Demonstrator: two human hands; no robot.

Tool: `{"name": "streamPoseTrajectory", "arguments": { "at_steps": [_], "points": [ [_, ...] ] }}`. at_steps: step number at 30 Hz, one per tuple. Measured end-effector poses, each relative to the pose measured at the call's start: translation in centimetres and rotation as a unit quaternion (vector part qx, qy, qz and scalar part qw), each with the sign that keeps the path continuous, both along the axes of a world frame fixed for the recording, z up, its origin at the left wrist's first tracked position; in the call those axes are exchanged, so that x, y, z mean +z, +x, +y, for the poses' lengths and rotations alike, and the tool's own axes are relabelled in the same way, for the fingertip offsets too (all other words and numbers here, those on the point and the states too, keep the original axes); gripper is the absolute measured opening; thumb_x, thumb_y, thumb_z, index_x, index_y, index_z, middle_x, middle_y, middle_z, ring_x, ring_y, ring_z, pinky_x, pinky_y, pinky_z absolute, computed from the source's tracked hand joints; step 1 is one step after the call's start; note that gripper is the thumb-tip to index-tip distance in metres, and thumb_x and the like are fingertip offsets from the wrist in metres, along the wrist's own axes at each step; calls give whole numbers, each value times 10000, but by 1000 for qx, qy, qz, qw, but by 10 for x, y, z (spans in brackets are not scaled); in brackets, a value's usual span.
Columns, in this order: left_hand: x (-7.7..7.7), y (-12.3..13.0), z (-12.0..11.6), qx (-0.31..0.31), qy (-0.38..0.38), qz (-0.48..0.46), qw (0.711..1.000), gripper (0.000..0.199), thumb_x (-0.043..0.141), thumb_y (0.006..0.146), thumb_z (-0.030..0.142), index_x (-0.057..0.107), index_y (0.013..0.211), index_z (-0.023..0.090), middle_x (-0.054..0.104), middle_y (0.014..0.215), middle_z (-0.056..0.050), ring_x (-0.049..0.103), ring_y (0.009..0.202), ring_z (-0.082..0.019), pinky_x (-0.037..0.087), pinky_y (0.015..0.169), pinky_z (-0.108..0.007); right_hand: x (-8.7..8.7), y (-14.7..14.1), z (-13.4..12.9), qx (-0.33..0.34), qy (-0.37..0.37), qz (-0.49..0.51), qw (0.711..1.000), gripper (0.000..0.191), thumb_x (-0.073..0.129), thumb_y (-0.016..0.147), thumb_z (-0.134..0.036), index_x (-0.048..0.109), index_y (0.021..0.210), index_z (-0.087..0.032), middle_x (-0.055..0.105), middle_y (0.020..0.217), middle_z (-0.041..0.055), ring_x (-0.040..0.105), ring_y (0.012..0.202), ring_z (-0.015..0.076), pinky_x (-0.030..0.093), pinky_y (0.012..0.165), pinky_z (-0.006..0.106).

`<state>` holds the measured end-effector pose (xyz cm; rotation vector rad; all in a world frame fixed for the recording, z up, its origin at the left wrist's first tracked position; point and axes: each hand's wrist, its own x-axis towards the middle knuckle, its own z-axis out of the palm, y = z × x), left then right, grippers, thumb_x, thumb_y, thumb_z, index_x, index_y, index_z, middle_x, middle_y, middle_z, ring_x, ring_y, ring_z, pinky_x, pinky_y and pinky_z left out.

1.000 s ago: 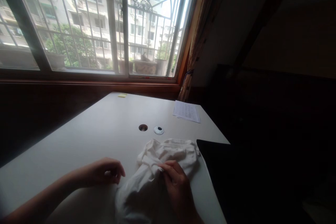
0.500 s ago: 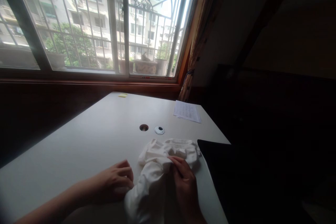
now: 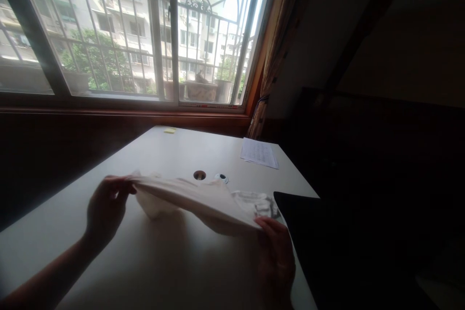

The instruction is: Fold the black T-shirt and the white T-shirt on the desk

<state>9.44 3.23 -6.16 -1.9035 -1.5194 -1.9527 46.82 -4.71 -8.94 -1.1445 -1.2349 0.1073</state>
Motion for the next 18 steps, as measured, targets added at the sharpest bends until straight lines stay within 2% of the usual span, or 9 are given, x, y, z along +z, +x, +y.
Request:
{"name": "streamPoseTrajectory", "arguments": {
  "at_steps": [3,6,7,9,11,13,14,16,18],
  "points": [
    [13,-16,3,91,51,31,994,123,608,962,338,625,951,217,598,995,-54,604,914,-226,510,794,-351,1,-8,-8,124,54,-113,984,191,632,905,-168,742,1017,-277,642,1058,52,627,1015,241,522,879,387],
    [18,-26,6,108,60,90,988,175,604,939,376,613,872,214,596,1075,-89,571,1049,-282,485,925,-431,5,-16,-12,289,-6,-163,943,159,589,908,-137,697,946,-247,655,920,44,654,872,211,538,769,336],
    [17,-29,7,81,45,104,990,193,586,942,371,602,830,215,615,1049,-85,580,1037,-281,483,926,-427,6,-18,-13,334,-44,-169,926,135,575,915,-154,682,903,-235,654,877,40,653,808,196,529,713,311],
    [14,-35,9,-24,-33,130,991,259,516,977,351,594,772,213,650,925,-57,620,903,-242,504,827,-364,7,-21,-13,405,-118,-198,885,137,569,922,-204,672,834,-220,651,811,30,633,706,168,497,642,277],
    [9,-40,12,-138,-138,143,970,347,433,1021,352,606,758,208,636,759,-19,616,712,-189,493,678,-295,4,-23,-12,443,-162,-228,852,157,571,928,-249,690,831,-216,652,755,17,615,658,153,481,633,266],
    [2,-43,16,-195,-210,152,946,397,400,1042,385,616,763,202,601,675,3,584,594,-158,469,596,-262,0,-24,-9,437,-175,-240,849,173,559,947,-272,708,878,-218,654,733,9,591,619,140,469,610,253],
    [-2,-43,18,-205,-229,163,937,394,408,1042,405,626,784,201,609,692,2,576,572,-149,468,582,-256,-3,-25,-8,413,-168,-240,862,174,553,957,-270,709,898,-220,655,739,8,572,598,132,460,590,246],
    [-11,-42,22,-206,-246,206,924,330,467,1023,442,667,907,206,673,869,-30,615,639,-157,498,621,-263,-7,-27,-5,336,-144,-236,900,164,548,968,-251,705,931,-224,670,818,19,525,559,113,449,549,237],
    [-20,-40,24,-206,-252,265,908,294,552,983,470,677,1119,240,675,1150,-72,668,878,-214,541,778,-308,-9,-28,-2,259,-135,-237,927,161,560,961,-235,705,1032,-238,692,992,40,489,519,94,478,547,245]
  ]
}}
